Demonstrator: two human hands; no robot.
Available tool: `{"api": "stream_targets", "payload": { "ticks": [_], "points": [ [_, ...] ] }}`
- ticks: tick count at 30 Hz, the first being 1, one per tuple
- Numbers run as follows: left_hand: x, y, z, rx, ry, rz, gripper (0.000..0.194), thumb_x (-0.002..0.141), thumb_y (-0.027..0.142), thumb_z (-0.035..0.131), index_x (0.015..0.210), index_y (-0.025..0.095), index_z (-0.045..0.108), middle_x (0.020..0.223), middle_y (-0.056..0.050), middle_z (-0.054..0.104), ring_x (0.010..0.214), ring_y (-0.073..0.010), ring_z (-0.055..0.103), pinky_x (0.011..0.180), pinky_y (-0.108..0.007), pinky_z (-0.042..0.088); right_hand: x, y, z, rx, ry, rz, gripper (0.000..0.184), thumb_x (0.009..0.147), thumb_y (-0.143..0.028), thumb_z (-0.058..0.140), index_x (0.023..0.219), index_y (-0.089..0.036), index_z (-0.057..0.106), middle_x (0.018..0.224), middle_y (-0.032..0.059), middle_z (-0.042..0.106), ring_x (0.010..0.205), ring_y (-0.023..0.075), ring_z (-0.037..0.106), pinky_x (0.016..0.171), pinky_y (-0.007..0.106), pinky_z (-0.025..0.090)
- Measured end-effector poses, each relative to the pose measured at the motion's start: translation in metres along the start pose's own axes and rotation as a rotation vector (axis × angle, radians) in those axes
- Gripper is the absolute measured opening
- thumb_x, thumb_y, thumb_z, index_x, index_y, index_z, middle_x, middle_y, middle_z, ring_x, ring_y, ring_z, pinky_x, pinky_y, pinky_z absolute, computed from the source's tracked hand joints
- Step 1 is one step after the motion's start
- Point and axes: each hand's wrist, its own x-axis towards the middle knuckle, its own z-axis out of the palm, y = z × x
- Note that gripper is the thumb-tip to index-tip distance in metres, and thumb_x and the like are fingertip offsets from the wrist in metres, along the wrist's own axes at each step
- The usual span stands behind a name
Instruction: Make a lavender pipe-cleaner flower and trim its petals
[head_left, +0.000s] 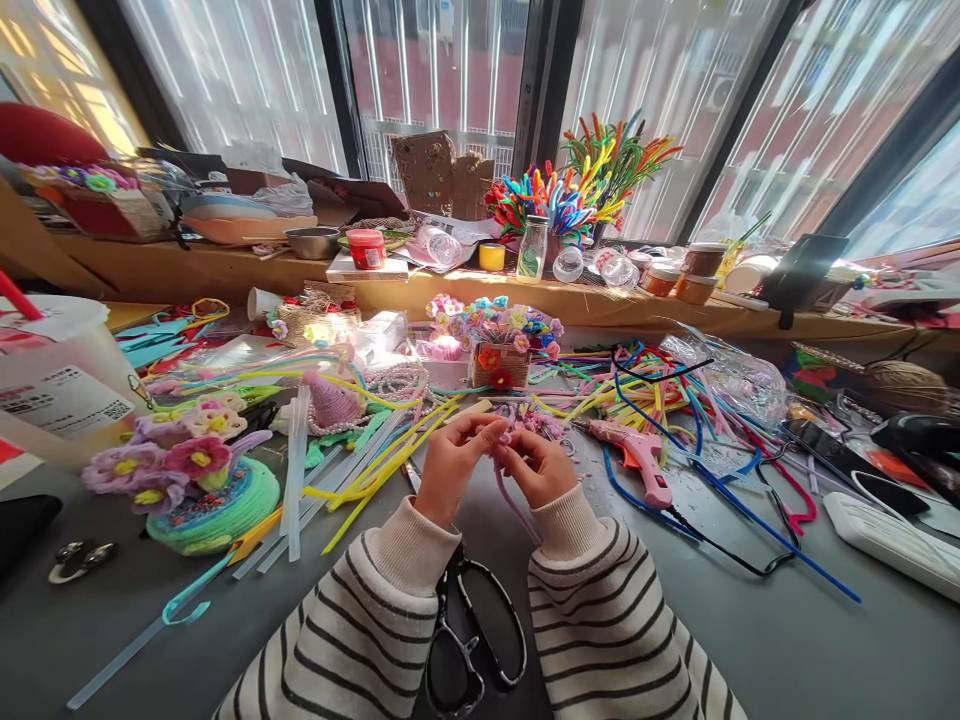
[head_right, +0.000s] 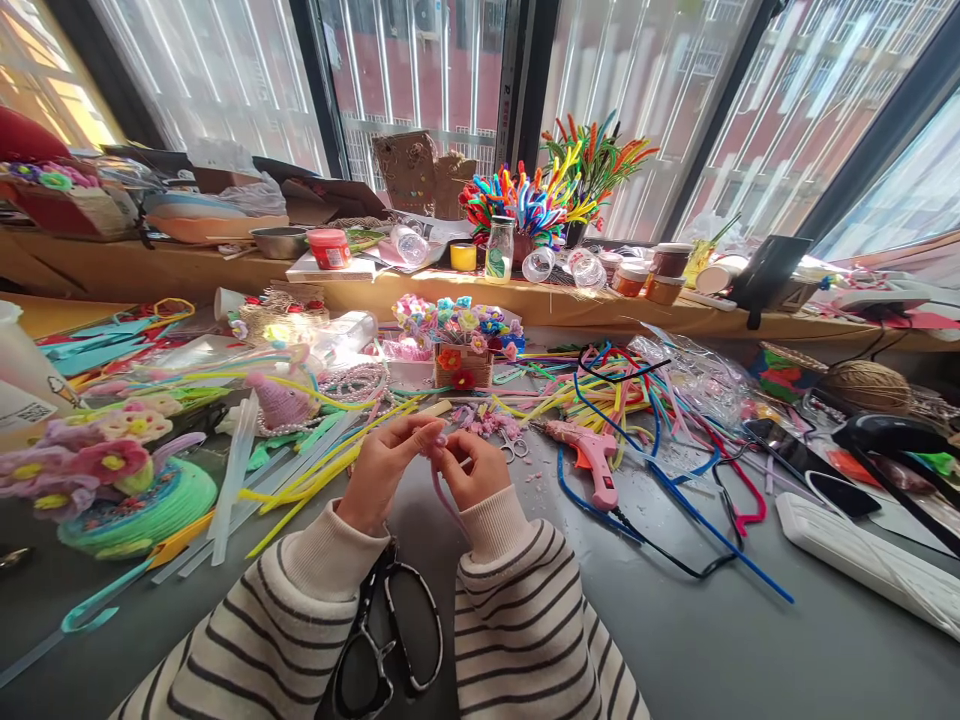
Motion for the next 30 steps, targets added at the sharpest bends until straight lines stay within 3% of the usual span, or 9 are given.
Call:
{"api": "stream_targets", "payload": {
  "ticks": [7, 12, 23, 30],
  "points": [
    [-0.0009, -0.0002, -0.0006, 0.133, 0.018, 0.011, 0.017, 0.058, 0.03, 0.061, 0.06, 0.013, 0.061, 0.053, 0.002, 0.054, 0.051, -0.0088, 0.047, 0.049, -0.02, 0.037, 0.0009, 0.0031, 0.001, -0.039, -0.018, 0.005, 0.025, 0.069, -0.037, 0.05, 0.067, -0.014, 0.059, 0.059, 0.0033, 0.059, 0.049, 0.0112, 0.05, 0.044, 0.021, 0.038],
    [-0.0006, -0.002, 0.0004, 0.051, 0.011, -0.028, 0.018, 0.059, 0.031, 0.061, 0.057, 0.013, 0.059, 0.053, 0.002, 0.053, 0.052, -0.0082, 0.046, 0.051, -0.02, 0.037, 0.0021, 0.0022, -0.0004, 0.029, -0.015, 0.013, 0.026, 0.072, -0.035, 0.048, 0.066, -0.013, 0.06, 0.06, 0.0057, 0.062, 0.052, 0.0127, 0.055, 0.049, 0.022, 0.042],
    [-0.0001, -0.0024, -0.0001, 0.03, 0.097, 0.007, 0.015, 0.058, 0.029, 0.062, 0.062, 0.014, 0.064, 0.055, 0.003, 0.056, 0.051, -0.0062, 0.045, 0.05, -0.018, 0.037, 0.0002, -0.0031, -0.0021, 0.086, 0.04, 0.059, 0.022, 0.071, -0.032, 0.051, 0.065, -0.013, 0.06, 0.055, 0.003, 0.06, 0.049, 0.0107, 0.053, 0.049, 0.02, 0.042],
    [0.0003, -0.004, -0.0002, -0.02, 0.083, -0.012, 0.016, 0.059, 0.029, 0.062, 0.066, 0.015, 0.065, 0.059, 0.002, 0.058, 0.055, -0.007, 0.048, 0.055, -0.018, 0.04, 0.0004, -0.0038, -0.0017, 0.139, 0.058, 0.083, 0.022, 0.07, -0.032, 0.052, 0.064, -0.013, 0.06, 0.054, 0.0021, 0.059, 0.048, 0.0092, 0.051, 0.047, 0.019, 0.04]
  ]
}}
